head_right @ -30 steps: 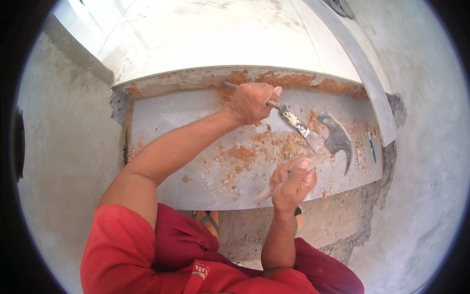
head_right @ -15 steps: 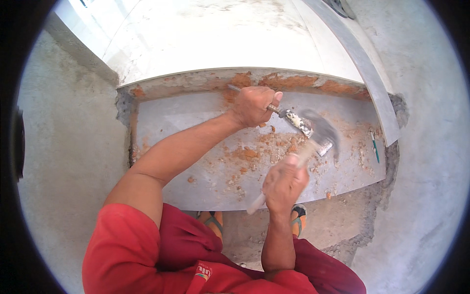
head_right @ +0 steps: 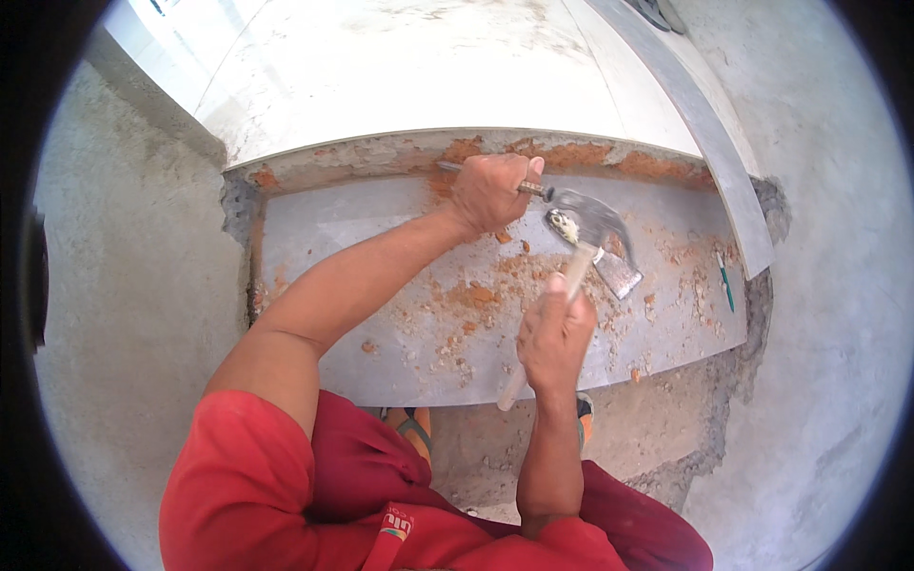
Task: The person uses a hammer and a chisel to remove debris and old adhesive from a concrete step, sweeps the area by hand, and then positions a large tile against the riser to check the fit.
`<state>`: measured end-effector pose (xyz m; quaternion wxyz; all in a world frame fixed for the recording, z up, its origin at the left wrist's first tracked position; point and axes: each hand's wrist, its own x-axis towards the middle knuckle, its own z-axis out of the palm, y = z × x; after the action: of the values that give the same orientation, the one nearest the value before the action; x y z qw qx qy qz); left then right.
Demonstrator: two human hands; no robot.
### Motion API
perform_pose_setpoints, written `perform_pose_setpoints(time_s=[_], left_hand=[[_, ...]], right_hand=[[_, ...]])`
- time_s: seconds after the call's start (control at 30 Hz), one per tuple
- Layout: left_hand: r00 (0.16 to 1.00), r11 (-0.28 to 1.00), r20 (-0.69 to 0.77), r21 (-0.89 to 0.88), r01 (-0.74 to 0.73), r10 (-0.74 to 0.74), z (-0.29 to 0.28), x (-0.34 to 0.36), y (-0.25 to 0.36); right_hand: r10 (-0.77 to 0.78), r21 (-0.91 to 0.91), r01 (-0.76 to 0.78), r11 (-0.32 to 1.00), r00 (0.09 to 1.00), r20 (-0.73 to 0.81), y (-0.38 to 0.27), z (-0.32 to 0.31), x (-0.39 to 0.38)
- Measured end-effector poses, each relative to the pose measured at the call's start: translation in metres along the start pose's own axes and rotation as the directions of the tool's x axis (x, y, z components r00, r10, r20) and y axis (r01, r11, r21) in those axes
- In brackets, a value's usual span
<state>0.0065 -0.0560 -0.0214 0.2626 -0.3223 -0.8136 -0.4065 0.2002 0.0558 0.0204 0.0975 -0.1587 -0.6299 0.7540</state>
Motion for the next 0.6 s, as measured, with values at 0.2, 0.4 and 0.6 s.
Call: perform_pose_setpoints(time_s=[0.2, 0.4, 0.6], left_hand=[[1.000, 0.999, -0.019, 0.049, 0.000, 0.001, 0.004, 0.001, -0.005], [1.000, 0.997, -0.013, 0.071, 0.022, -0.022, 0.008, 0.001, -0.006], [0.998, 0.995, -0.006, 0.087, 0.056, -0.056, 0.005, 0.006, -0.005]], right_hand=[[-0.102, 0.093, 0.103, 0.990, 0.995, -0.019, 0.004, 0.006, 0.000], [-0.175, 0.155, 0.195, 0.968, 0.976, -0.132, 0.013, 0.004, 0.001], [-0.122, 0.123, 0.123, 0.985, 0.992, -0.016, -0.015, 0.002, 0.005]])
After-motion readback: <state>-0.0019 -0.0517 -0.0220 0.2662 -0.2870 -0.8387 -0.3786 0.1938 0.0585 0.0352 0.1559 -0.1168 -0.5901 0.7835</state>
